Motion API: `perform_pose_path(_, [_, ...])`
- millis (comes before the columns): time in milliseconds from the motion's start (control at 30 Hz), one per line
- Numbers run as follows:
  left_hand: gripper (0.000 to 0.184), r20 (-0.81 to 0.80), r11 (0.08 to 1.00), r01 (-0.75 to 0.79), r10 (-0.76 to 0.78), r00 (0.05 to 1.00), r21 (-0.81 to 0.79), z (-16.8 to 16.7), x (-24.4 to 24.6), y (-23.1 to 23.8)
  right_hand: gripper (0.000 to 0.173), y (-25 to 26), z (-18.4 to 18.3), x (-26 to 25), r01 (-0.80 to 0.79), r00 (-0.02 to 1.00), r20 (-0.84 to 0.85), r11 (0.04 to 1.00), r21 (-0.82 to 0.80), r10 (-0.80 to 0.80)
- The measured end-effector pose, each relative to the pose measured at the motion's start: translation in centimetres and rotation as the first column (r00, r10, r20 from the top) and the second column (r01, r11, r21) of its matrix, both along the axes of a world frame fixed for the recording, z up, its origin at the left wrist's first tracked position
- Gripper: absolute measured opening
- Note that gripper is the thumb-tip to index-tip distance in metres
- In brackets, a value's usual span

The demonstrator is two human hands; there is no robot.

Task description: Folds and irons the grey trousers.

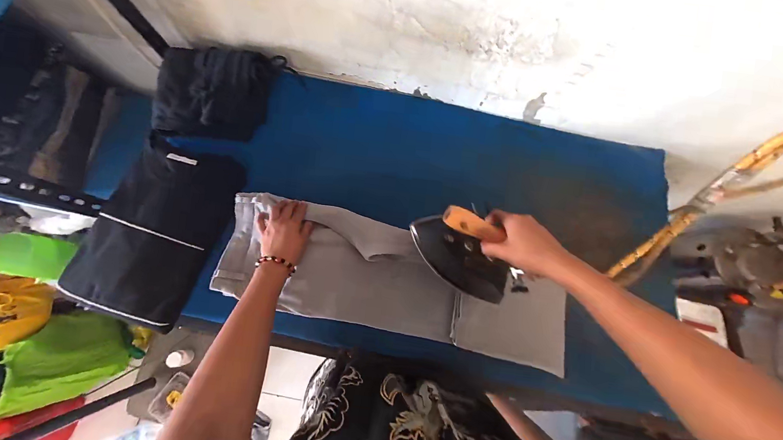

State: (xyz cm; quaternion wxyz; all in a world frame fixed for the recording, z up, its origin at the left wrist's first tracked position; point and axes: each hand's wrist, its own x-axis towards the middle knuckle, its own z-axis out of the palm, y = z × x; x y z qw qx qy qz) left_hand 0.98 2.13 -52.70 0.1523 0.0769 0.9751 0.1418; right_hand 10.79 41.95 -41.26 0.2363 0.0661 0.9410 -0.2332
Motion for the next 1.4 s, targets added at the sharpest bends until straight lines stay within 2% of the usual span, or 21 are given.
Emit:
perform_pose_path(67, [0.046, 0.032, 0.999, -0.022, 0.021, 0.999, 0.039, 0.1, -0.1, -0.3, 0.042, -3.4, -1.8, -4.7, -0.107, 0.994, -0.011, 0.994, 0.000, 0.107])
perform_pose_path(133, [0.048, 0.075, 0.987, -0.081, 0.071, 0.995, 0.141, 0.8, 0.3, -1.3, 0.040, -8.1, -3.9, -7.2, -0.248, 0.969, 0.029, 0.968, 0.028, 0.247])
perform_pose_path(233, [0.050, -0.003, 0.925, -0.253, 0.265, 0.964, 0.283, 2.1, 2.6, -4.6, 0.033, -14.1, -4.2, -7.3, -0.545, 0.838, 0.073, 0.835, 0.070, 0.541])
perform_pose_path(300, [0.050, -0.094, 0.855, -0.378, 0.434, 0.896, 0.354, 1.5, 5.9, -7.2, 0.030, -15.4, -4.2, -6.2, -0.657, 0.753, 0.087, 0.751, 0.066, 0.652])
perform_pose_path(367, [0.051, -0.101, 0.723, -0.516, 0.620, 0.778, 0.459, 1.1, 9.2, -8.8, 0.031, -14.5, -3.9, -7.5, -0.648, 0.761, 0.082, 0.759, 0.058, 0.644])
perform_pose_path(467, [0.058, -0.036, 0.476, -0.682, 0.832, 0.553, 0.555, 1.2, 13.9, -9.6, 0.036, -10.5, -3.0, -11.3, -0.452, 0.890, 0.090, 0.890, 0.062, 0.447])
perform_pose_path(533, [0.056, -0.119, 0.463, -0.675, 0.863, 0.491, 0.574, 1.2, 15.9, -8.5, 0.043, -6.7, -2.9, -13.6, -0.252, 0.967, 0.070, 0.963, 0.099, 0.246])
perform_pose_path(567, [0.054, -0.192, 0.519, -0.626, 0.836, 0.515, 0.581, 1.2, 16.3, -7.4, 0.046, -4.7, -3.0, -14.6, -0.148, 0.988, 0.062, 0.982, 0.116, 0.141])
perform_pose_path(633, [0.050, -0.306, 0.690, -0.458, 0.687, 0.659, 0.561, 1.9, 15.8, -4.5, 0.051, -0.9, -3.8, -16.1, 0.027, 0.999, 0.017, 0.986, 0.163, -0.030])
perform_pose_path(700, [0.045, -0.328, 0.831, -0.246, 0.444, 0.834, 0.499, 3.0, 14.0, -0.3, 0.051, 1.9, -4.3, -16.5, 0.087, 0.993, -0.094, 0.967, 0.241, -0.065])
perform_pose_path(767, [0.039, -0.276, 0.900, -0.010, 0.144, 0.950, 0.435, 3.3, 11.9, 4.0, 0.059, 2.4, -3.5, -15.0, 0.105, 0.961, -0.275, 0.958, 0.267, -0.029])
perform_pose_path(833, [0.034, -0.240, 0.880, 0.227, -0.134, 0.962, 0.417, 2.5, 10.3, 8.3, 0.058, 0.9, -2.9, -10.6, 0.133, 0.916, -0.400, 0.960, 0.246, -0.025])
perform_pose_path(867, [0.034, -0.214, 0.854, 0.330, -0.263, 0.941, 0.403, 1.9, 9.7, 10.3, 0.052, -0.5, -2.7, -7.3, 0.146, 0.927, -0.373, 0.955, 0.259, -0.041])
perform_pose_path(900, [0.035, -0.183, 0.826, 0.417, -0.375, 0.909, 0.380, 1.4, 9.1, 12.1, 0.051, -2.0, -3.3, -3.7, 0.161, 0.952, -0.298, 0.948, 0.276, -0.075])
perform_pose_path(967, [0.040, -0.065, 0.785, 0.541, -0.549, 0.833, 0.303, 0.5, 8.5, 14.8, 0.066, -4.6, -5.6, 2.4, 0.178, 0.974, 0.094, 0.951, 0.254, -0.208])
perform_pose_path(1000, [0.042, 0.012, 0.774, 0.578, -0.601, 0.799, 0.258, 0.0, 8.4, 15.8, 0.067, -5.1, -7.1, 4.4, 0.195, 0.933, 0.259, 0.955, 0.223, -0.251])
perform_pose_path(1067, [0.045, 0.137, 0.773, 0.603, -0.631, 0.764, 0.197, -1.0, 8.6, 16.8, 0.056, -5.2, -8.8, 6.3, 0.261, 0.882, 0.351, 0.946, 0.194, -0.315])
perform_pose_path(1167, [0.046, 0.163, 0.801, 0.575, -0.597, 0.785, 0.164, -1.1, 9.2, 17.1, 0.044, -4.5, -6.6, 5.9, 0.330, 0.867, 0.332, 0.927, 0.176, -0.372])
perform_pose_path(1267, [0.045, 0.186, 0.828, 0.545, -0.560, 0.807, 0.131, -0.3, 9.3, 17.9, 0.042, -4.2, -4.6, 5.6, 0.374, 0.896, 0.208, 0.920, 0.117, -0.391])
perform_pose_path(1333, [0.043, 0.167, 0.842, 0.529, -0.539, 0.825, 0.102, -0.4, 9.7, 18.4, 0.045, -4.2, -5.6, 5.5, 0.326, 0.919, 0.222, 0.945, 0.035, -0.325])
perform_pose_path(1400, [0.044, 0.147, 0.840, 0.536, -0.542, 0.828, 0.080, -0.6, 10.1, 18.5, 0.058, -3.8, -7.5, 6.4, 0.289, 0.939, 0.209, 0.956, -0.043, -0.274])
